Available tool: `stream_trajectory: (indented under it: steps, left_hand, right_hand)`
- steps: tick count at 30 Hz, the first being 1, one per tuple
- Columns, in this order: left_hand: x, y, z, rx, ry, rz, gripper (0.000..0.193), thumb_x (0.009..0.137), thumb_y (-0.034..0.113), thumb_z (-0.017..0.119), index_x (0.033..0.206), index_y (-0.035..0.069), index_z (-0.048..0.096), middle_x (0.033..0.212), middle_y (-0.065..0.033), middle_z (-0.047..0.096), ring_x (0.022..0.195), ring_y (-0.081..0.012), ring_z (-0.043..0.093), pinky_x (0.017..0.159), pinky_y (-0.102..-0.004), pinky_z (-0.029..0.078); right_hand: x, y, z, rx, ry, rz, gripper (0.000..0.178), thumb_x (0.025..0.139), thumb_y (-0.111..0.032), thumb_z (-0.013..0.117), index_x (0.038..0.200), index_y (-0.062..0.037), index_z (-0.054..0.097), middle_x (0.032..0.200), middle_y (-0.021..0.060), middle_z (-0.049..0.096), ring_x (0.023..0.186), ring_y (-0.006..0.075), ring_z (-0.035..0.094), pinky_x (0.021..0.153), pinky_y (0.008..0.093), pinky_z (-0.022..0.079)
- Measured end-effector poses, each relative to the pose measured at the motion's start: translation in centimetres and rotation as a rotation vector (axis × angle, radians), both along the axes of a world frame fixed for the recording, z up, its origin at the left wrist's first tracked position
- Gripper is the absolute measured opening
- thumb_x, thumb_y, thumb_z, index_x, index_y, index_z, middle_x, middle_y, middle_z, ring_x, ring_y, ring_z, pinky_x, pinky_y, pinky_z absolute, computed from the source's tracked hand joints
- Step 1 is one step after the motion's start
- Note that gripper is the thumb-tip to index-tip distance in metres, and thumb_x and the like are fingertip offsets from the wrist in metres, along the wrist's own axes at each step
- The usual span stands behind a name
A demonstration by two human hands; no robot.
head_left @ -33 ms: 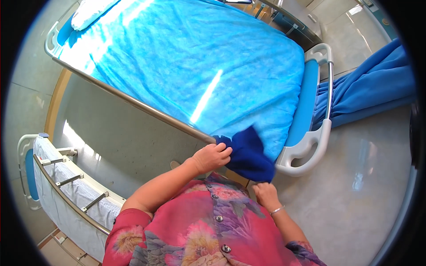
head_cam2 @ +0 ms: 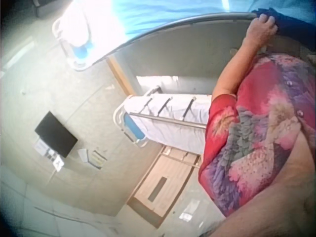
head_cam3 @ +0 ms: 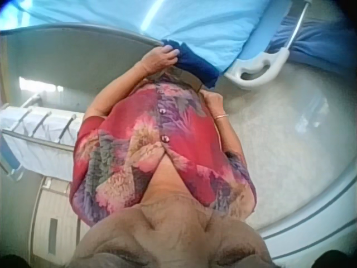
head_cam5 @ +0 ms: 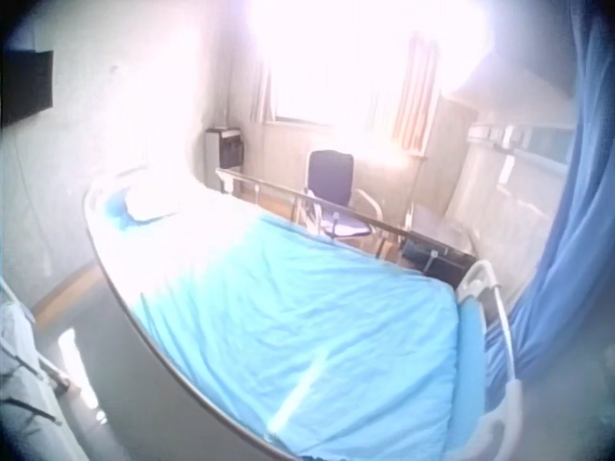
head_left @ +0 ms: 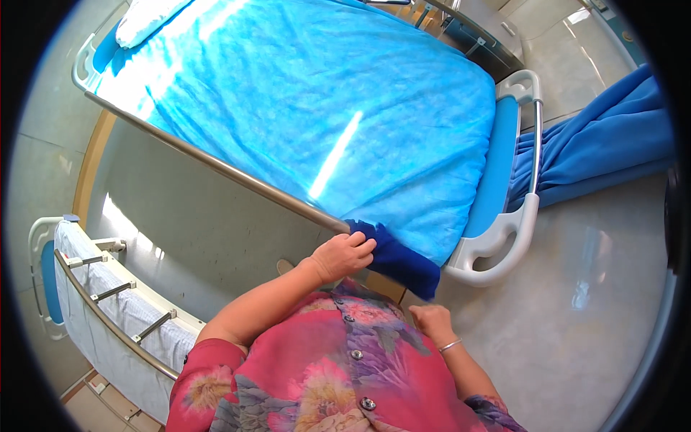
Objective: The person cleans a hospital room by wiping down the hospital bed rails, wall panels, and walls with a cloth.
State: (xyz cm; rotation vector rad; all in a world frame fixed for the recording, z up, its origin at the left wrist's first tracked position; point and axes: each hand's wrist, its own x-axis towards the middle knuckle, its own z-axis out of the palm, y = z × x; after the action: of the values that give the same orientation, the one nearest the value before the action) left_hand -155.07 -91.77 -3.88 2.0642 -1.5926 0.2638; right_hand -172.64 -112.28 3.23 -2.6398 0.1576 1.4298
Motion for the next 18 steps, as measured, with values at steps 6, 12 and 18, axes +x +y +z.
stream_trajectory:
  steps: [6, 12, 18]
  left_hand:
    - [-0.3, 0.8, 0.0, 0.134, -0.015, -0.008, 0.009, 0.064, 0.014, 0.054, 0.072, 0.011, 0.051, 0.098, -0.0032, 0.050, 0.082, -0.0164, 0.048, 0.066, -0.0259, 0.044]
    - [-3.1, 10.0, -3.6, 0.125, 0.378, 0.297, 0.019, 0.068, 0.008, 0.058, 0.086, 0.007, 0.055, 0.104, -0.0101, 0.053, 0.092, -0.0267, 0.053, 0.076, -0.0350, 0.046]
    - [-12.8, 29.0, -8.5, 0.356, 0.747, 0.958, 0.025, 0.068, 0.011, 0.065, 0.093, 0.008, 0.057, 0.102, -0.0112, 0.055, 0.095, -0.0316, 0.053, 0.080, -0.0383, 0.046]
  right_hand:
    - [5.4, -0.8, -1.5, 0.175, -1.190, -0.054, 0.051, 0.067, -0.019, 0.070, 0.114, -0.0101, 0.052, 0.096, 0.0105, 0.057, 0.081, 0.0269, 0.057, 0.068, 0.0375, 0.048]
    - [10.8, 2.4, -6.6, 0.175, -0.858, 0.103, 0.082, 0.061, -0.026, 0.076, 0.130, -0.0090, 0.036, 0.085, 0.0090, 0.054, 0.073, 0.0263, 0.056, 0.062, 0.0356, 0.048]
    - [16.7, 10.7, -7.7, 0.180, -0.880, 0.231, 0.084, 0.063, -0.026, 0.074, 0.132, -0.0041, 0.030, 0.089, 0.0124, 0.053, 0.076, 0.0290, 0.056, 0.062, 0.0361, 0.048]
